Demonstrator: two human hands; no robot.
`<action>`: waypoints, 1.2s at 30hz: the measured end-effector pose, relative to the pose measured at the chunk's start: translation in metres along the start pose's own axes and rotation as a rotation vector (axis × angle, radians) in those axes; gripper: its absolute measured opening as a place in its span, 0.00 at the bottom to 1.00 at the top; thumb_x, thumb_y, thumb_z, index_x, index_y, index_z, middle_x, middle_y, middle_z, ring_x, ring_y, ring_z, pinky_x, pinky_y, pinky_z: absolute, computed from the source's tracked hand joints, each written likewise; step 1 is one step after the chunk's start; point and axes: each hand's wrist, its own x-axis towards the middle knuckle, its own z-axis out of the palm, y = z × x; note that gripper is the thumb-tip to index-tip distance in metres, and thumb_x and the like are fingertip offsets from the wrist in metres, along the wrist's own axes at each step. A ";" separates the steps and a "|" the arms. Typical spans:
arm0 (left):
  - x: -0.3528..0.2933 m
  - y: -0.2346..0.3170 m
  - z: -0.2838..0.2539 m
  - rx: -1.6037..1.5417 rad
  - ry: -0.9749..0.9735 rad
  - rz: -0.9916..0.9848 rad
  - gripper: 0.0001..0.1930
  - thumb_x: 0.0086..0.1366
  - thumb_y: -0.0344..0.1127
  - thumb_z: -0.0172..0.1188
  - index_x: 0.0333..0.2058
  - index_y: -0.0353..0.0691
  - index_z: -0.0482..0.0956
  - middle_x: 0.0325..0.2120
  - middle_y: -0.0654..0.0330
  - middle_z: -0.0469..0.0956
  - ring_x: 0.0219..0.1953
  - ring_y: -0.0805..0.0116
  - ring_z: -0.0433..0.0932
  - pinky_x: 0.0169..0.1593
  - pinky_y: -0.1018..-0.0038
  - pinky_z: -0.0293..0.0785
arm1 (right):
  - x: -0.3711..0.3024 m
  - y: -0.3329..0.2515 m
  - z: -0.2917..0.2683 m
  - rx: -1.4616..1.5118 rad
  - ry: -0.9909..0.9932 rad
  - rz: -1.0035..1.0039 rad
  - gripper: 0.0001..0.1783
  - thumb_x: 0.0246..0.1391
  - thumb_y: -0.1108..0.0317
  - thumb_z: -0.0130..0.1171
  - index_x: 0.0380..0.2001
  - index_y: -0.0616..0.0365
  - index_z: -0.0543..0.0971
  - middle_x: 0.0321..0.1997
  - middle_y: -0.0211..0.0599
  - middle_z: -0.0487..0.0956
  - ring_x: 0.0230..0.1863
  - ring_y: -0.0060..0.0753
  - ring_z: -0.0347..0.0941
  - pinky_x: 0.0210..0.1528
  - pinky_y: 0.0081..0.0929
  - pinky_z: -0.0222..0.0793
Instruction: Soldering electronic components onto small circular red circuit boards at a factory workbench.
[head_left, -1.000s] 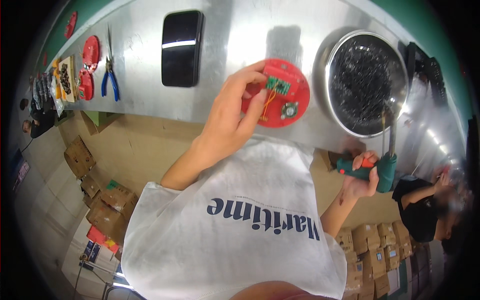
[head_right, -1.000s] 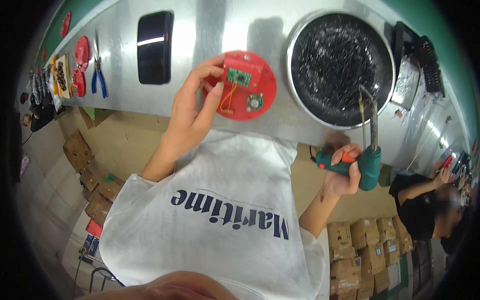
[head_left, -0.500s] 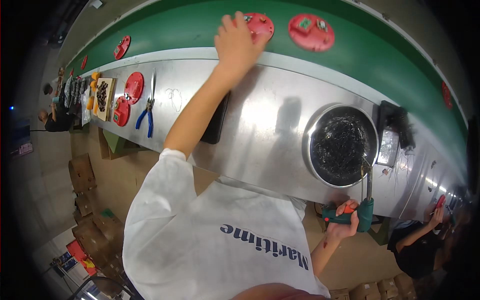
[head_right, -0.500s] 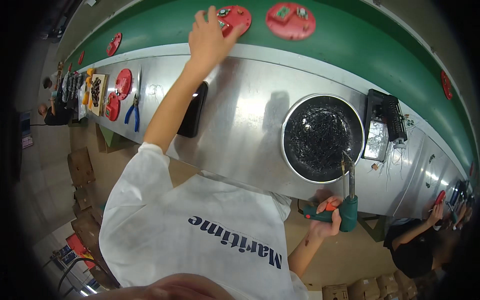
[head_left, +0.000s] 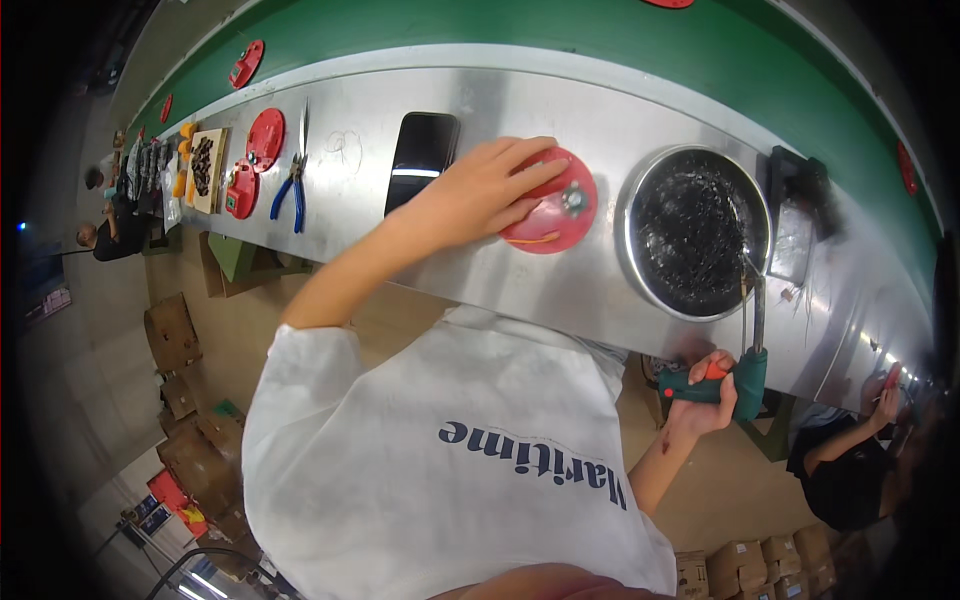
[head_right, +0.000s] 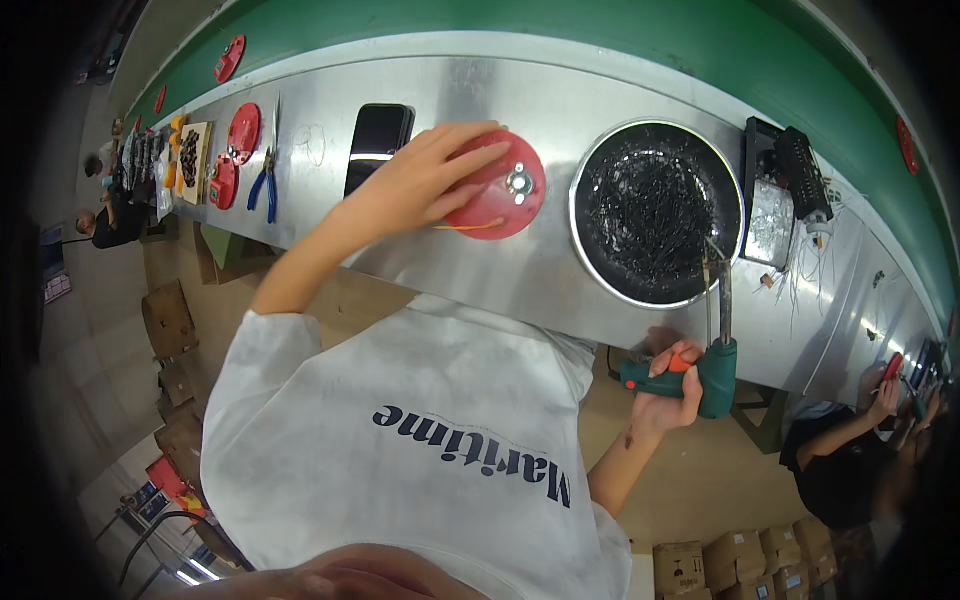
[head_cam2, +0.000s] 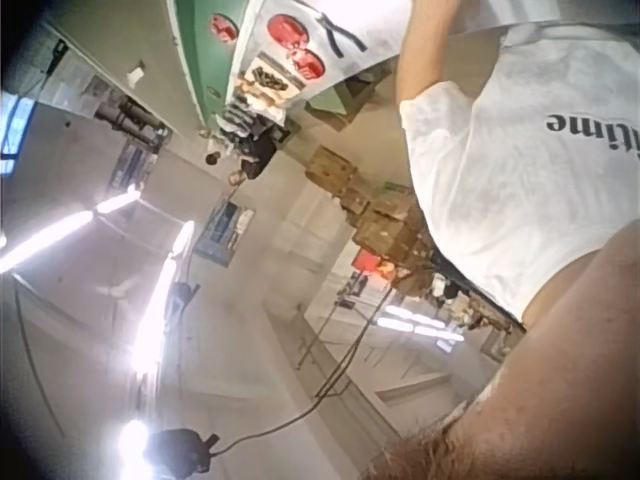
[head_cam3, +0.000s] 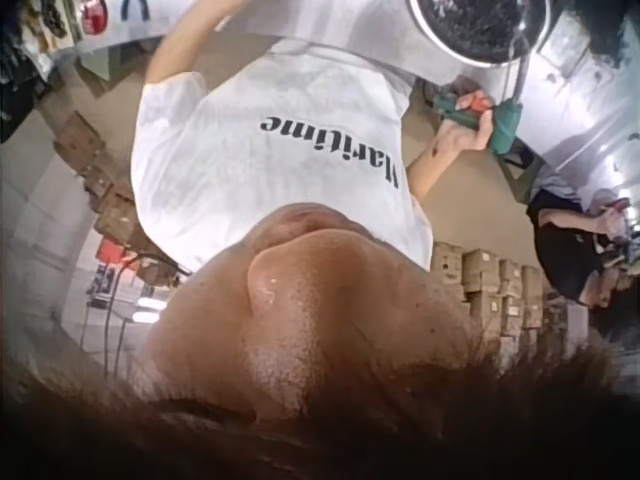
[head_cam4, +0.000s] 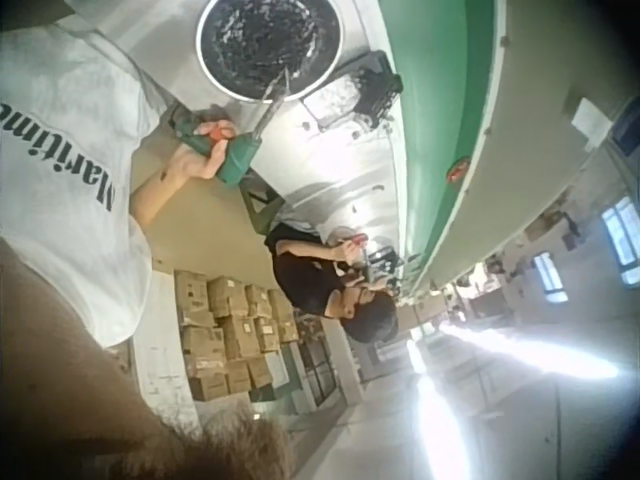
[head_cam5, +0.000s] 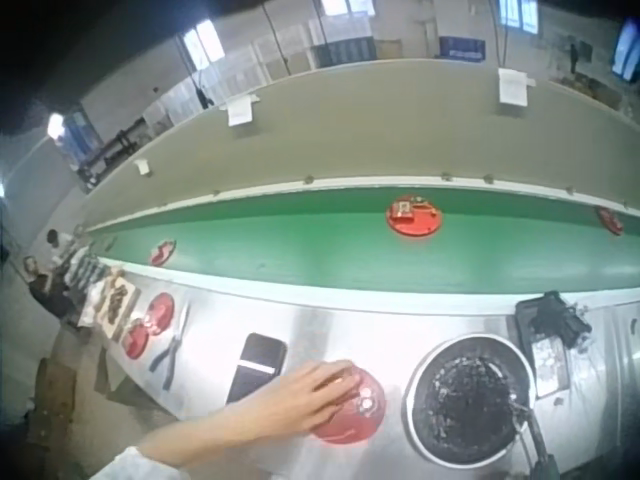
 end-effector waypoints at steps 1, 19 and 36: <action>-0.012 0.009 0.000 -0.010 -0.008 0.002 0.26 0.58 0.33 0.60 0.57 0.40 0.69 0.56 0.50 0.67 0.54 0.48 0.68 0.54 0.61 0.69 | -0.001 0.000 0.000 -0.005 0.012 0.003 0.13 0.53 0.65 0.49 0.35 0.66 0.69 0.40 0.45 0.70 0.27 0.31 0.65 0.31 0.25 0.61; 0.014 0.056 -0.019 -0.080 0.279 -0.163 0.14 0.58 0.35 0.62 0.44 0.39 0.79 0.47 0.52 0.75 0.50 0.51 0.72 0.53 0.64 0.66 | -0.001 -0.001 0.008 0.021 0.039 -0.002 0.15 0.51 0.64 0.51 0.36 0.67 0.70 0.40 0.46 0.71 0.26 0.31 0.67 0.29 0.24 0.63; 0.117 0.068 0.062 -0.130 0.155 0.244 0.04 0.50 0.30 0.65 0.27 0.40 0.83 0.39 0.61 0.78 0.41 0.64 0.74 0.45 0.69 0.69 | -0.001 0.002 0.004 0.101 -0.013 0.041 0.12 0.53 0.65 0.49 0.35 0.64 0.70 0.41 0.44 0.70 0.28 0.31 0.64 0.32 0.26 0.61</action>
